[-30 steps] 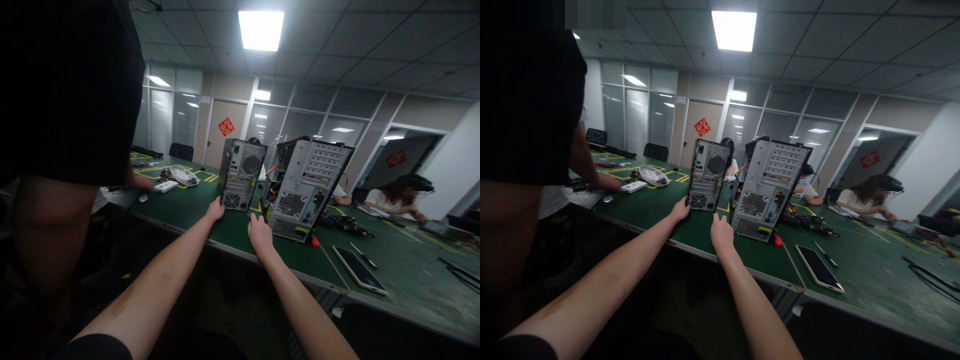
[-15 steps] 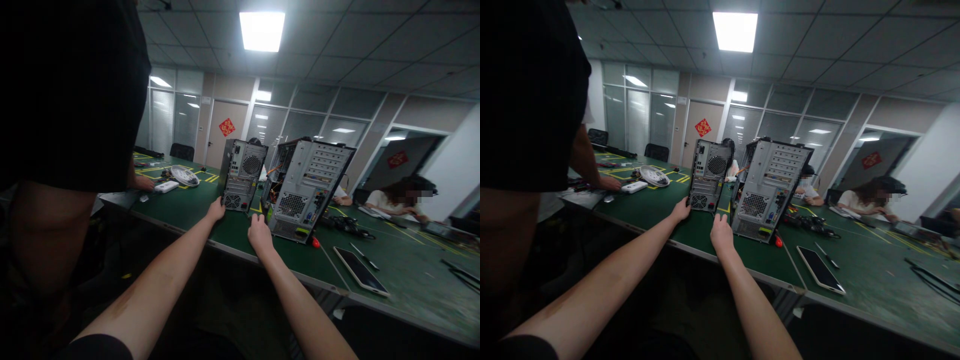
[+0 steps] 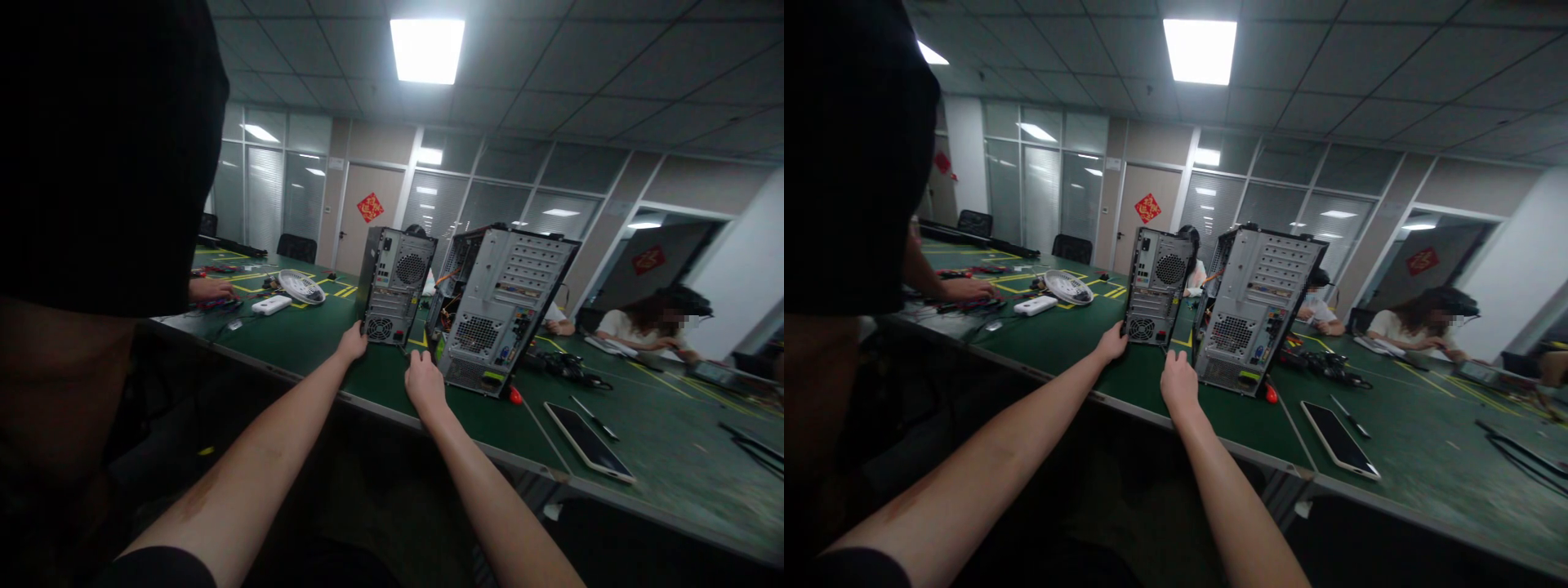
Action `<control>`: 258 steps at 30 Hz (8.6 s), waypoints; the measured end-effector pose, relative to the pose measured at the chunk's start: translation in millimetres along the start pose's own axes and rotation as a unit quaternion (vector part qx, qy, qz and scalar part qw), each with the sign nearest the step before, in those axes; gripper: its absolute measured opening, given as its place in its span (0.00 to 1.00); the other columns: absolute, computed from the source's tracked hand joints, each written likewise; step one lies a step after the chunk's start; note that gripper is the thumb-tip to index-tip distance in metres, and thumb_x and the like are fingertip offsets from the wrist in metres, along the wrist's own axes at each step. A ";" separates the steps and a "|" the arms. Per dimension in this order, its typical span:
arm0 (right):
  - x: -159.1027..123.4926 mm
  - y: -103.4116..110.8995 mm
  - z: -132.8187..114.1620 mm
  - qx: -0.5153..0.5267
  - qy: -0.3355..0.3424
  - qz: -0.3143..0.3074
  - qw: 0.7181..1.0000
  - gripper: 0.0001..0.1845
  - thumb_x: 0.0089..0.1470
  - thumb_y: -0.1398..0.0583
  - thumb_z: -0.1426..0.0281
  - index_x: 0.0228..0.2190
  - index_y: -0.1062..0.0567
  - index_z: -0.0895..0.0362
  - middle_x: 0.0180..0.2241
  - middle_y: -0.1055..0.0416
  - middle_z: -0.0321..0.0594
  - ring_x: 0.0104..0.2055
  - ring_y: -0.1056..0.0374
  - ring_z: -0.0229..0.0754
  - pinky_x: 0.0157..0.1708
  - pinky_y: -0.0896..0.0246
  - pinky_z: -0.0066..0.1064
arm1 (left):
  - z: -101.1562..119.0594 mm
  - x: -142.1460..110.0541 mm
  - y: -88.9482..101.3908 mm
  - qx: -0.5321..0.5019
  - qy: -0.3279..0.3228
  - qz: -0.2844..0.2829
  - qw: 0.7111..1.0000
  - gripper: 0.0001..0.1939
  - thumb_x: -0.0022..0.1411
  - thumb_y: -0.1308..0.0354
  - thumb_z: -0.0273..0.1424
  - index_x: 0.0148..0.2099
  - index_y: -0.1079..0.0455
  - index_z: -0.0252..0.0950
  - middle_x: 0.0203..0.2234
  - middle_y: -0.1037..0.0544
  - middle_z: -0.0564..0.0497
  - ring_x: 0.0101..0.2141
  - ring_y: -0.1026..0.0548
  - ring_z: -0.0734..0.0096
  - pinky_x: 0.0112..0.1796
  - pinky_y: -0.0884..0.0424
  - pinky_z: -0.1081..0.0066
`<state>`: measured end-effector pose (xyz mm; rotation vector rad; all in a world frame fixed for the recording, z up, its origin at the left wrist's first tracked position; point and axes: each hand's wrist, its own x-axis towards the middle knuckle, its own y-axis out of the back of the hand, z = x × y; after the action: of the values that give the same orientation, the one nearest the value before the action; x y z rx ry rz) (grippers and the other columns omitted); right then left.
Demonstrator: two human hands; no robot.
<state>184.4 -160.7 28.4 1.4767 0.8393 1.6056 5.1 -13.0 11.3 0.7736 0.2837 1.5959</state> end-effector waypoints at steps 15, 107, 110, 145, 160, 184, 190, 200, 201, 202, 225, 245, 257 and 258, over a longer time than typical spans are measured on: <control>-1.0 -2.6 -1.6 0.012 -0.009 0.003 1.000 0.11 0.67 0.48 0.73 0.49 0.34 0.60 0.45 0.34 0.48 0.40 0.26 0.43 0.34 0.37 0.28 | -3.6 0.7 -1.1 0.004 -0.002 0.008 1.000 0.29 0.69 0.45 0.27 0.71 0.40 0.31 0.60 0.26 0.37 0.59 0.26 0.57 0.59 0.34 0.66; 1.8 -7.2 0.9 0.024 -0.055 -0.009 0.998 0.11 0.70 0.49 0.67 0.45 0.31 0.60 0.42 0.27 0.51 0.41 0.23 0.46 0.37 0.34 0.30 | -1.5 0.0 -0.5 -0.001 0.002 0.003 1.000 0.30 0.69 0.45 0.28 0.71 0.41 0.32 0.61 0.27 0.37 0.61 0.28 0.56 0.60 0.34 0.64; 1.1 -4.7 1.2 0.022 -0.061 -0.010 0.998 0.12 0.70 0.49 0.66 0.44 0.31 0.60 0.41 0.27 0.50 0.41 0.23 0.46 0.37 0.34 0.30 | -0.2 -1.1 0.7 -0.001 0.003 0.002 1.000 0.30 0.69 0.46 0.27 0.71 0.42 0.32 0.61 0.27 0.37 0.61 0.28 0.57 0.60 0.34 0.65; -1.4 -0.2 -1.3 -0.008 -0.028 0.010 1.000 0.11 0.65 0.47 0.72 0.49 0.36 0.59 0.46 0.37 0.48 0.38 0.26 0.42 0.31 0.37 0.28 | 1.0 -2.0 1.2 -0.006 0.002 -0.004 1.000 0.29 0.70 0.47 0.26 0.71 0.41 0.32 0.60 0.26 0.37 0.60 0.27 0.56 0.59 0.33 0.64; -1.2 -1.3 -1.7 -0.016 -0.028 0.011 0.999 0.11 0.65 0.45 0.70 0.48 0.34 0.59 0.45 0.36 0.46 0.38 0.26 0.42 0.31 0.37 0.28 | -1.1 0.0 -0.1 0.005 -0.001 0.005 1.000 0.29 0.69 0.45 0.27 0.71 0.40 0.33 0.60 0.26 0.38 0.60 0.27 0.57 0.60 0.34 0.65; 0.1 -6.3 -0.3 0.000 -0.020 -0.001 1.000 0.14 0.67 0.48 0.70 0.52 0.37 0.59 0.46 0.36 0.47 0.38 0.26 0.42 0.32 0.36 0.27 | -2.6 0.6 -0.5 0.002 0.001 -0.001 1.000 0.30 0.69 0.45 0.29 0.71 0.42 0.32 0.60 0.26 0.37 0.60 0.27 0.57 0.60 0.34 0.65; 0.3 -7.9 0.4 -0.002 -0.015 0.005 1.000 0.13 0.67 0.48 0.69 0.51 0.36 0.59 0.45 0.35 0.47 0.38 0.26 0.42 0.31 0.37 0.27 | -0.7 -0.1 -0.2 0.001 0.001 -0.004 1.000 0.30 0.69 0.46 0.28 0.71 0.41 0.32 0.60 0.26 0.37 0.59 0.26 0.57 0.59 0.34 0.65; 0.4 -7.2 -0.1 -0.005 -0.015 0.004 1.000 0.10 0.68 0.48 0.69 0.49 0.36 0.59 0.44 0.35 0.46 0.38 0.25 0.42 0.30 0.38 0.27 | 1.9 -2.3 1.8 0.007 0.006 -0.004 1.000 0.29 0.70 0.47 0.27 0.71 0.41 0.31 0.60 0.26 0.37 0.60 0.27 0.58 0.59 0.34 0.66; 0.3 -7.1 -0.2 -0.002 -0.015 0.004 1.000 0.10 0.67 0.48 0.70 0.48 0.36 0.58 0.44 0.34 0.46 0.38 0.26 0.41 0.30 0.38 0.27 | 1.7 -2.0 1.6 0.006 0.005 -0.004 1.000 0.29 0.70 0.46 0.27 0.71 0.41 0.32 0.60 0.26 0.38 0.60 0.27 0.57 0.60 0.34 0.66; 0.3 -6.9 -0.2 0.000 -0.014 0.005 1.000 0.09 0.68 0.48 0.70 0.48 0.36 0.58 0.44 0.34 0.45 0.38 0.26 0.41 0.30 0.39 0.26 | 1.4 -1.7 1.4 0.006 0.004 -0.003 1.000 0.29 0.70 0.46 0.27 0.71 0.41 0.32 0.60 0.26 0.38 0.60 0.27 0.57 0.60 0.34 0.65; -0.6 -3.0 -1.3 0.017 -0.012 0.023 1.000 0.10 0.69 0.49 0.70 0.49 0.34 0.58 0.49 0.38 0.49 0.40 0.27 0.41 0.35 0.37 0.28 | -2.2 0.6 -1.6 0.007 -0.003 0.005 1.000 0.29 0.70 0.47 0.27 0.71 0.41 0.32 0.61 0.27 0.38 0.60 0.27 0.57 0.60 0.34 0.65; 0.2 -4.7 -1.1 0.026 0.005 0.018 0.999 0.15 0.62 0.47 0.79 0.50 0.37 0.59 0.49 0.38 0.50 0.42 0.27 0.43 0.37 0.36 0.29 | -1.0 -0.6 0.1 0.003 0.004 0.002 1.000 0.29 0.70 0.46 0.27 0.71 0.41 0.31 0.61 0.27 0.37 0.60 0.27 0.57 0.60 0.34 0.66; -0.3 -7.0 0.5 0.052 0.003 0.030 0.998 0.12 0.62 0.47 0.78 0.48 0.36 0.60 0.48 0.38 0.50 0.40 0.28 0.42 0.35 0.37 0.28 | 0.3 -2.0 1.0 0.005 -0.003 0.000 1.000 0.28 0.70 0.47 0.26 0.70 0.40 0.31 0.61 0.27 0.37 0.60 0.27 0.55 0.60 0.34 0.64; -0.1 -7.6 0.7 0.050 0.003 0.031 0.998 0.12 0.62 0.47 0.78 0.48 0.36 0.60 0.48 0.38 0.50 0.39 0.28 0.41 0.35 0.37 0.28 | 0.3 -1.9 0.8 0.004 -0.002 0.001 1.000 0.29 0.70 0.47 0.26 0.71 0.41 0.31 0.61 0.27 0.37 0.60 0.27 0.55 0.60 0.34 0.64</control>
<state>186.0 -157.3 21.8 1.5822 0.8961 1.6359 4.6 -15.0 11.4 0.7840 0.2863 1.5946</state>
